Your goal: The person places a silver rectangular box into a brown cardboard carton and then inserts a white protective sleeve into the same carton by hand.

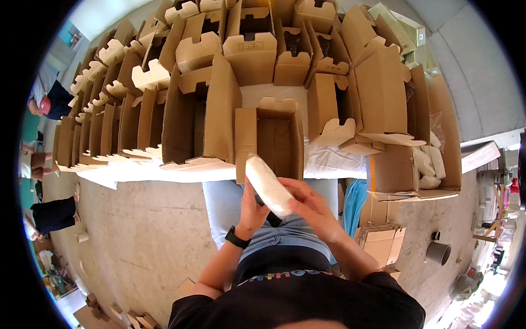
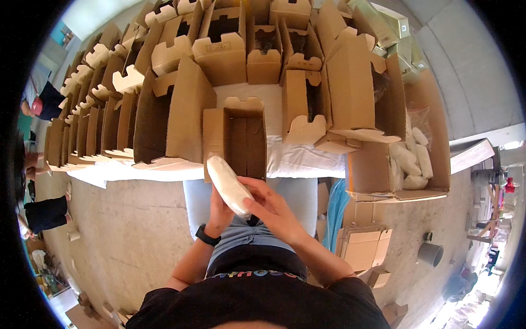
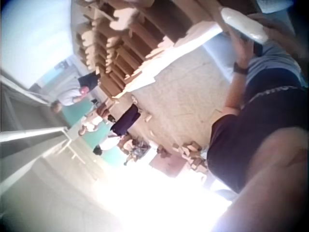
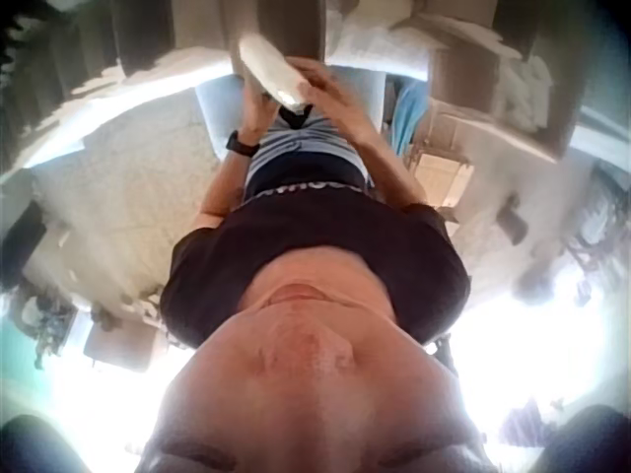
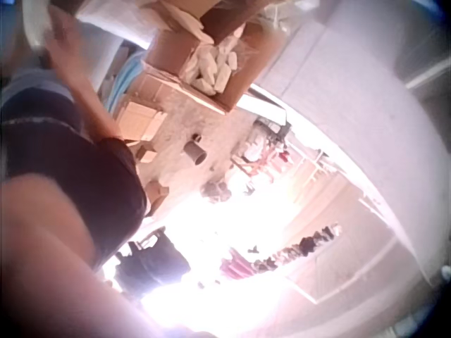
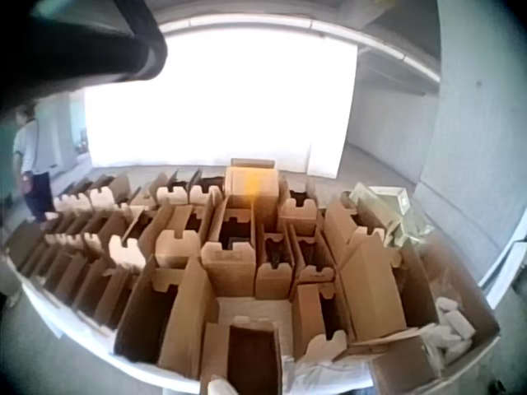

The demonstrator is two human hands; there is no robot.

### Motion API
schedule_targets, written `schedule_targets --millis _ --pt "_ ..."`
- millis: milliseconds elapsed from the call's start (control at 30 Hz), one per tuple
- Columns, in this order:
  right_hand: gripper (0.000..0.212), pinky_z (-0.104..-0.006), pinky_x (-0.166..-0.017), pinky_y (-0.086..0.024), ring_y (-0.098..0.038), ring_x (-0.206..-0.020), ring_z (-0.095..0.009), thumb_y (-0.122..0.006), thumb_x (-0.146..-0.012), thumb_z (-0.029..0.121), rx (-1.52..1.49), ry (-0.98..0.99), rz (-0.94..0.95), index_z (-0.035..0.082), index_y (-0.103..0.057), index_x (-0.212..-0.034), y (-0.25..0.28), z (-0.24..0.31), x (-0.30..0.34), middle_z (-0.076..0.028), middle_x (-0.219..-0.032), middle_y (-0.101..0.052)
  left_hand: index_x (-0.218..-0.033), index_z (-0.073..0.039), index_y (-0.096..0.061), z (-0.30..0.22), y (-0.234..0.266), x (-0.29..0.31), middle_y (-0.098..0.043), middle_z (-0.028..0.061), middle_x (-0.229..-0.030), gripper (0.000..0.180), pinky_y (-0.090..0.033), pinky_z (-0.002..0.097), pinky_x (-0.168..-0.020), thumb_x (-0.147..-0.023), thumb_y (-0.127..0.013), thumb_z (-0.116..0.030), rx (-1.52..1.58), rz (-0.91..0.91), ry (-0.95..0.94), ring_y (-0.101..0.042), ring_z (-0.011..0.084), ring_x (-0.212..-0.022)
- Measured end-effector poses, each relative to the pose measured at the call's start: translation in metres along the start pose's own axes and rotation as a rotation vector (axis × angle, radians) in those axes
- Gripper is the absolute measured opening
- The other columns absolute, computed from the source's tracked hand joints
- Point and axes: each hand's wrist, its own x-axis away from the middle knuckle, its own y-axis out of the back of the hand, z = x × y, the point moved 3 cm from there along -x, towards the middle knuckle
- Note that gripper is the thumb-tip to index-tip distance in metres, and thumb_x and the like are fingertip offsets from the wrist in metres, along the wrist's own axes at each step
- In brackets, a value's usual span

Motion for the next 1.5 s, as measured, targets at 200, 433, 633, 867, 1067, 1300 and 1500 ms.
schedule_targets --millis 200,433,633,867,1067,1300,1500 --pt "0.051 -0.0336 -0.094 -0.042 -0.051 -0.112 -0.023 -0.056 -0.092 0.019 0.295 0.193 -0.167 0.001 -0.037 -0.136 -0.004 -0.005 -0.015 -0.017 -0.127 -0.050 -0.147 0.000 -0.009 -0.042 -0.005 -0.006 -0.035 0.0203 -0.143 0.096 -0.041 0.0333 -0.097 -0.074 -0.071 -0.001 -0.234 -0.023 -0.145 -0.045 0.0292 -0.125" --pt "0.052 -0.0324 -0.092 -0.044 -0.051 -0.112 -0.020 -0.058 -0.091 0.013 0.533 0.249 -0.276 0.001 -0.036 -0.137 -0.006 -0.003 -0.023 -0.015 -0.126 -0.049 -0.147 0.001 -0.008 -0.047 -0.008 -0.007 -0.028 0.0226 -0.147 0.093 -0.033 0.0361 -0.105 -0.076 -0.068 -0.001 -0.273 -0.032 -0.182 -0.034 0.0307 -0.133" --pt "0.058 -0.0401 -0.096 -0.042 -0.046 -0.120 -0.035 -0.060 -0.088 0.019 0.721 0.357 -0.344 0.001 -0.035 -0.138 -0.011 -0.001 -0.031 -0.026 -0.133 -0.041 -0.147 0.001 -0.007 -0.040 -0.007 -0.006 -0.030 0.0227 -0.146 0.093 -0.034 0.0377 -0.104 -0.078 -0.069 -0.003 -0.208 -0.025 -0.108 -0.038 0.0292 -0.131" --pt "0.059 -0.0485 -0.102 -0.035 -0.031 -0.129 -0.048 -0.061 -0.086 0.020 1.216 0.417 -0.324 0.000 -0.037 -0.135 -0.021 -0.006 -0.031 -0.029 -0.140 -0.031 -0.147 0.001 -0.007 -0.056 -0.010 -0.007 -0.040 0.0220 -0.139 0.091 -0.038 0.0347 -0.100 -0.080 -0.068 -0.006 -0.227 -0.046 -0.153 -0.047 0.0275 -0.121" --pt "0.045 -0.0408 -0.091 -0.046 -0.052 -0.112 -0.041 -0.062 -0.084 0.015 1.260 0.502 -0.381 -0.005 -0.048 -0.122 -0.008 0.010 -0.038 -0.027 -0.126 -0.047 -0.147 0.002 -0.009 -0.052 -0.009 -0.007 -0.033 0.0224 -0.143 0.090 -0.037 0.0352 -0.102 -0.079 -0.068 -0.004 -0.335 -0.059 -0.200 -0.042 0.0289 -0.127" --pt "0.024 -0.0384 -0.070 -0.053 -0.060 -0.090 -0.031 -0.061 -0.084 0.015 1.362 0.492 -0.454 0.000 -0.056 -0.101 0.014 0.021 -0.045 -0.014 -0.099 -0.058 -0.149 -0.006 -0.006 -0.055 -0.010 -0.005 -0.013 0.0111 -0.155 0.088 -0.020 0.0498 -0.109 -0.083 -0.064 -0.002 -0.226 -0.040 -0.085 -0.016 0.0260 -0.141" --pt "0.019 -0.0396 -0.069 -0.051 -0.059 -0.087 -0.036 -0.060 -0.084 0.010 1.317 0.377 -0.461 0.000 -0.055 -0.100 0.046 0.017 -0.066 -0.016 -0.096 -0.056 -0.147 -0.001 -0.010 -0.057 -0.012 -0.006 -0.031 0.0199 -0.146 0.089 -0.034 0.0328 -0.103 -0.080 -0.068 -0.007 -0.321 -0.094 -0.145 -0.037 0.0276 -0.131"
